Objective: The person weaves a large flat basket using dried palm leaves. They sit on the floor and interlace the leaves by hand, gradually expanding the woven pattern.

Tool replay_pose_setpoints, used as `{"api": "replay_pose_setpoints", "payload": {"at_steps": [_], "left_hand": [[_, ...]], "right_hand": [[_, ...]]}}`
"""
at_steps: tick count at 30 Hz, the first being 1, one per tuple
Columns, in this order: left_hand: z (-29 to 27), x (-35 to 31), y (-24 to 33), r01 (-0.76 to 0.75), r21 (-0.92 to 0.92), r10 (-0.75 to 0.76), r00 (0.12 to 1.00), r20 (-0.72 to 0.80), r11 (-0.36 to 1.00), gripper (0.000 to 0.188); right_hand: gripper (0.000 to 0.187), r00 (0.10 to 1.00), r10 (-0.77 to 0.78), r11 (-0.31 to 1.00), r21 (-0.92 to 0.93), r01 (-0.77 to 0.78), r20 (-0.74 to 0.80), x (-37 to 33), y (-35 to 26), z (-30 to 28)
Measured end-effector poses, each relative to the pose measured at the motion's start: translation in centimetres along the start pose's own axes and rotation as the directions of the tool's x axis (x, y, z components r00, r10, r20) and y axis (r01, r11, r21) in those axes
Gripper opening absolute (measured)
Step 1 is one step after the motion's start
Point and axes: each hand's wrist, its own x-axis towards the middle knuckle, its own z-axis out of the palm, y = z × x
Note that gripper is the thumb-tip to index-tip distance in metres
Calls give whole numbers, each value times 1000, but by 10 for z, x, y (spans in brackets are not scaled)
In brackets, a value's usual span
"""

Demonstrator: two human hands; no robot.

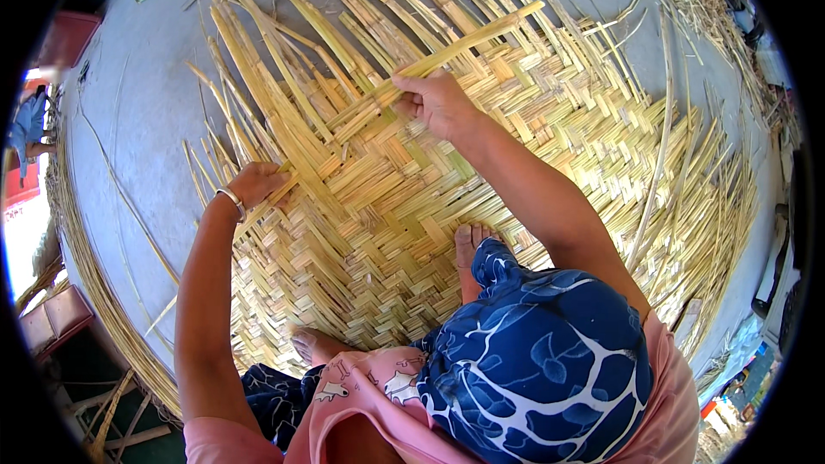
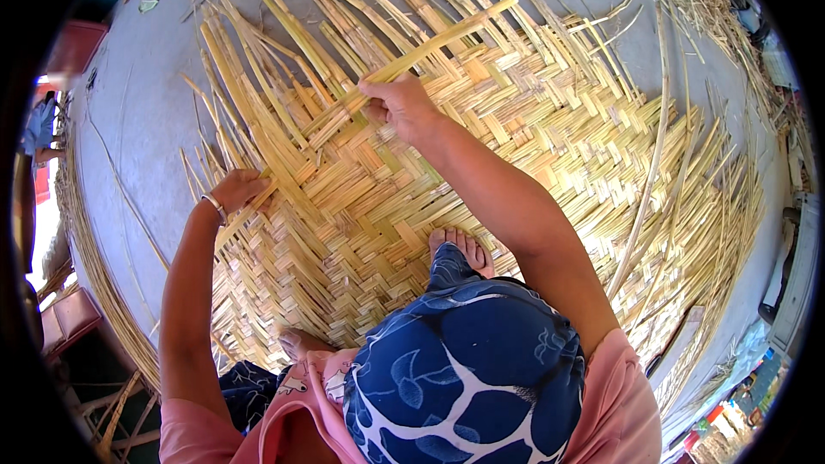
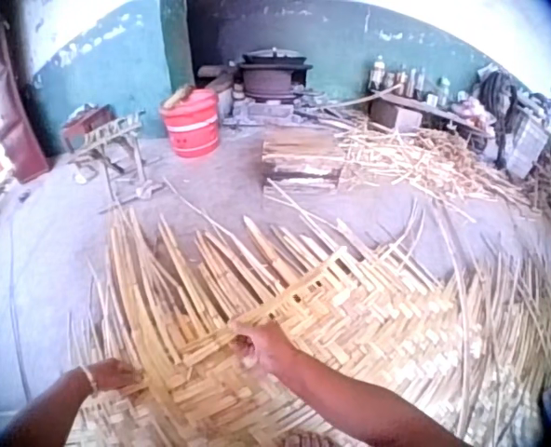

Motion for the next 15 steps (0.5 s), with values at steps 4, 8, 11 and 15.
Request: {"api": "replay_pose_setpoints", "payload": {"at_steps": [4,8,11,15], "left_hand": [[-2,6,-2,-50,113,50,999,3,992,30],[-6,12,-11,0,93,0,1000,-5,996,29],[-3,9,-1,-3,104,4,1000,-5,995,31],[-7,4,-8,-16,149,20,999,-26,989,35]], "right_hand": [[16,984,-101,994,25,106,-150,4,-18,-7],[13,966,-148,975,133,178,-210,11,-41,-29],[13,969,-96,980,151,132,-226,13,-42,-39],[15,982,-10,988,150,39,-189,2,-39,-37]]}}
